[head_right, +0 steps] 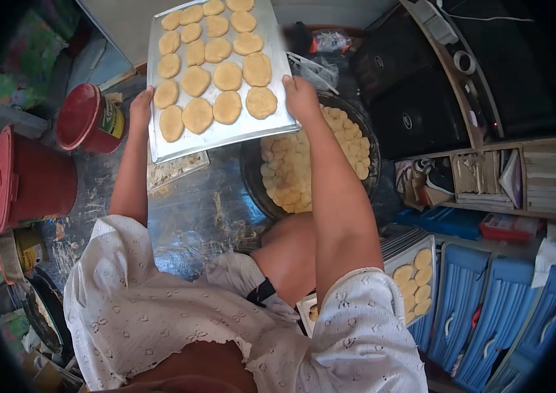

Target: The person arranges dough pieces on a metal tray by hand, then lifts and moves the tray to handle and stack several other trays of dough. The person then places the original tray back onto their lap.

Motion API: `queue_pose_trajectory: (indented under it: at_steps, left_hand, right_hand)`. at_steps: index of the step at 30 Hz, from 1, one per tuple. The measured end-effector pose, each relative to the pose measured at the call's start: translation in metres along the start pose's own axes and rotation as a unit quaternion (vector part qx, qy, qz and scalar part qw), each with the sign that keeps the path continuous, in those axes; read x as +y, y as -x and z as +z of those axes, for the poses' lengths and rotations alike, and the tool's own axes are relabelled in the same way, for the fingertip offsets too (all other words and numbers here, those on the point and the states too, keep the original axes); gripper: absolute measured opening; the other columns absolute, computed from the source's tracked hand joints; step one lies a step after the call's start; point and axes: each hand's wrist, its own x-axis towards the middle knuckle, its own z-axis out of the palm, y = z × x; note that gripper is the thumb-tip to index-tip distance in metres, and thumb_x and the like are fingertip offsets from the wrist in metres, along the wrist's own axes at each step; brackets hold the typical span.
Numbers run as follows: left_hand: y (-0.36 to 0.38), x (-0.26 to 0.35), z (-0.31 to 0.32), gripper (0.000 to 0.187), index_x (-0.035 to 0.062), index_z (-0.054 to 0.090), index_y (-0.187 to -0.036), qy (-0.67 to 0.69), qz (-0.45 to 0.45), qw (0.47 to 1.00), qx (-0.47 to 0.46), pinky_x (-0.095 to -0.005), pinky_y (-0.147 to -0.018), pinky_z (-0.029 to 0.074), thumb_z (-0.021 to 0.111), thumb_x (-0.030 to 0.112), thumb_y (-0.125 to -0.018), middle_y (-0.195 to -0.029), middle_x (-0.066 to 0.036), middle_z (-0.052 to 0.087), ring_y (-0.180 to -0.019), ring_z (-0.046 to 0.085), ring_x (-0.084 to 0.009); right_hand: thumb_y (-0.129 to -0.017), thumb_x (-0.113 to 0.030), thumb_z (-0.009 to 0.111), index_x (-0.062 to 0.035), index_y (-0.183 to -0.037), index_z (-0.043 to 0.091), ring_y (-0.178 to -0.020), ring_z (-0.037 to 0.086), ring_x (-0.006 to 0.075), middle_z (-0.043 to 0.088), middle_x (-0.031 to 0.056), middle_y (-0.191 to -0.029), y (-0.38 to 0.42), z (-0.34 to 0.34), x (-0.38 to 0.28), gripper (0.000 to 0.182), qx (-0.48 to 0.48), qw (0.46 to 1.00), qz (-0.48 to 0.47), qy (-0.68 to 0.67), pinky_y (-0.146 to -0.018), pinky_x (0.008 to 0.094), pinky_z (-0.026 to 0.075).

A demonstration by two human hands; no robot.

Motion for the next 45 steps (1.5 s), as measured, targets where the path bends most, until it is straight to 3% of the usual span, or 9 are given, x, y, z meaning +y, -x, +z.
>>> queue_pose_trajectory:
  at_steps: [10, 23, 27, 29, 33, 35, 37, 40, 45]
  left_hand:
    - [-0.017, -0.036, 0.03, 0.044, -0.0052, 0.059, -0.107, -0.028, -0.019, 0.999, 0.02, -0.0281, -0.079, 0.043, 0.052, 0.034, -0.089, -0.098, -0.011, 0.063, -0.087, 0.057, -0.0167]
    - [-0.016, -0.038, 0.039, 0.043, -0.0094, 0.059, -0.1, -0.094, -0.008, 0.991, 0.095, -0.0292, -0.077, 0.042, 0.054, 0.031, -0.087, -0.094, -0.015, 0.063, -0.086, 0.056, -0.0185]
    - [-0.012, -0.031, 0.044, 0.043, -0.0087, 0.058, -0.104, -0.088, -0.039, 0.99, 0.102, -0.03, -0.078, 0.042, 0.053, 0.03, -0.087, -0.097, -0.016, 0.062, -0.088, 0.056, -0.0197]
    - [-0.02, -0.045, 0.039, 0.044, -0.0075, 0.054, -0.11, -0.083, 0.025, 0.989, 0.119, -0.0305, -0.08, 0.043, 0.053, 0.03, -0.087, -0.104, -0.016, 0.059, -0.091, 0.056, -0.0205]
    - [-0.022, -0.047, 0.03, 0.047, -0.0068, 0.049, -0.116, 0.018, -0.05, 0.999, 0.013, -0.0309, -0.081, 0.044, 0.05, 0.032, -0.089, -0.11, -0.017, 0.057, -0.094, 0.056, -0.0212]
    - [-0.029, -0.053, 0.024, 0.053, -0.0046, 0.043, -0.124, 0.043, -0.067, 0.995, -0.058, -0.0306, -0.086, 0.042, 0.047, 0.036, -0.09, -0.117, -0.015, 0.054, -0.102, 0.054, -0.0224]
    - [-0.018, -0.043, 0.026, 0.054, -0.0029, 0.041, -0.126, 0.063, -0.059, 0.994, -0.068, -0.0324, -0.088, 0.041, 0.045, 0.038, -0.091, -0.119, -0.015, 0.052, -0.104, 0.052, -0.0238]
    - [-0.006, -0.043, 0.02, 0.059, 0.0014, 0.039, -0.129, 0.013, -0.076, 0.997, 0.024, -0.038, -0.095, 0.034, 0.047, 0.044, -0.089, -0.126, -0.015, 0.046, -0.115, 0.044, -0.0256]
    - [0.048, -0.024, 0.027, 0.059, 0.0035, 0.038, -0.13, 0.037, -0.1, 0.994, 0.001, -0.0379, -0.094, 0.035, 0.047, 0.045, -0.089, -0.127, -0.015, 0.045, -0.114, 0.045, -0.0263]
  right_hand:
    - [-0.091, -0.035, 0.042, 0.0051, -0.094, 0.058, -0.088, 0.055, 0.0419, 0.058, 0.0272, -0.089, -0.01, 0.032, 0.063, 0.044, 0.012, 1.0, 0.01, 0.016, -0.078, 0.0422, 0.042]
    - [-0.091, -0.037, 0.04, 0.0041, -0.105, 0.058, -0.098, 0.055, 0.0378, 0.059, 0.0262, -0.101, -0.028, 0.025, 0.057, 0.047, -0.04, 0.993, 0.108, 0.023, -0.086, 0.0394, 0.041]
    - [-0.09, -0.041, 0.041, 0.0012, -0.125, 0.045, -0.109, 0.05, 0.0363, 0.051, 0.0258, -0.118, -0.016, 0.019, 0.061, 0.055, -0.015, 0.99, 0.131, 0.04, -0.092, 0.0378, 0.038]
    - [-0.088, -0.043, 0.044, -0.0007, -0.133, 0.034, -0.111, 0.049, 0.0346, 0.051, 0.0242, -0.12, -0.001, 0.002, 0.064, 0.062, -0.011, 0.99, 0.14, 0.03, -0.094, 0.0364, 0.037]
    - [-0.087, -0.041, 0.051, -0.0048, -0.137, 0.029, -0.103, 0.052, 0.0206, 0.052, 0.014, -0.116, 0.08, -0.075, 0.025, 0.066, -0.045, 0.963, 0.233, -0.129, -0.087, 0.0304, 0.041]
    - [-0.088, -0.036, 0.052, -0.0056, -0.136, 0.032, -0.095, 0.052, 0.0148, 0.053, 0.0102, -0.113, 0.14, -0.12, 0.021, 0.06, -0.009, 0.976, 0.182, -0.12, -0.081, 0.0278, 0.042]
    - [-0.089, -0.032, 0.052, -0.0055, -0.134, 0.037, -0.089, 0.052, 0.0138, 0.055, 0.0087, -0.109, 0.212, -0.168, 0.002, 0.053, 0.019, 0.963, 0.216, -0.161, -0.08, 0.0267, 0.042]
    - [-0.09, -0.028, 0.05, -0.0053, -0.13, 0.043, -0.089, 0.053, 0.0142, 0.054, 0.0085, -0.112, 0.33, -0.227, -0.016, 0.046, 0.135, 0.943, 0.268, -0.141, -0.081, 0.0262, 0.041]
    - [-0.09, -0.031, 0.052, -0.0044, -0.129, 0.042, -0.089, 0.054, 0.0151, 0.054, 0.01, -0.108, 0.518, -0.26, -0.02, 0.048, 0.405, 0.834, 0.349, -0.134, -0.077, 0.028, 0.045]
